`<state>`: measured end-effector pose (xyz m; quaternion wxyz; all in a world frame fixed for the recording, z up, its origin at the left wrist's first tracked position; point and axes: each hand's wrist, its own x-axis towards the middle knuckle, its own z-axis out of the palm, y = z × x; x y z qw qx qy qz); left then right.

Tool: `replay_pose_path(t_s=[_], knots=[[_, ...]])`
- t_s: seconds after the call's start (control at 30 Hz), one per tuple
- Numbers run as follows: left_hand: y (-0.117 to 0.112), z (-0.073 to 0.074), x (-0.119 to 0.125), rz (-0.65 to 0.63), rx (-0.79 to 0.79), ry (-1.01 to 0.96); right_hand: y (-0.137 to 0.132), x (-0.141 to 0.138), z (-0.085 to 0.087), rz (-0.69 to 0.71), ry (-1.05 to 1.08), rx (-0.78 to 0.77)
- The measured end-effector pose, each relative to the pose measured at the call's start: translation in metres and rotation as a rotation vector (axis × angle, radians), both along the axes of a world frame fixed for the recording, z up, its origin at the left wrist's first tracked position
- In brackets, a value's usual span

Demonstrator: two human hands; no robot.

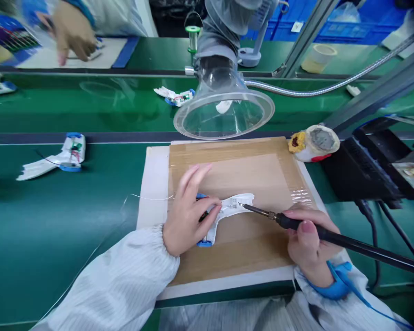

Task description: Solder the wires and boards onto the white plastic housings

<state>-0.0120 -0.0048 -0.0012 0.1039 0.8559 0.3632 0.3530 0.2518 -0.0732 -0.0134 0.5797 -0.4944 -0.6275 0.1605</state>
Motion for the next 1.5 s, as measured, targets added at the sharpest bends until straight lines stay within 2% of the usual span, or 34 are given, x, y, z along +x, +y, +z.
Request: replay_pose_path(t_s=[0.1, 0.43, 0.63, 0.73, 0.9, 1.13, 1.5], knots=[[0.001, 0.0, 0.001, -0.008, 0.005, -0.003, 0.004, -0.003, 0.002, 0.024, -0.014, 0.038], [0.005, 0.002, -0.002, -0.003, 0.032, 0.006, 0.004, -0.001, 0.003, 0.108, -0.046, -0.046], [0.006, 0.0, -0.001, -0.004, 0.038, 0.036, 0.006, -0.001, -0.001, 0.129, -0.038, -0.017], [0.006, -0.001, 0.0, -0.011, 0.049, 0.046, 0.007, -0.002, 0.002, 0.14, -0.062, -0.019], [0.007, -0.001, 0.001, 0.011, 0.064, 0.018, 0.011, -0.002, 0.009, 0.221, -0.119, 0.068], [0.008, -0.001, 0.006, 0.028, 0.116, 0.048, 0.01, -0.001, 0.007, 0.094, -0.097, 0.049], [0.01, -0.003, 0.008, 0.03, 0.125, 0.042, 0.009, -0.002, 0.007, 0.111, -0.099, -0.032]])
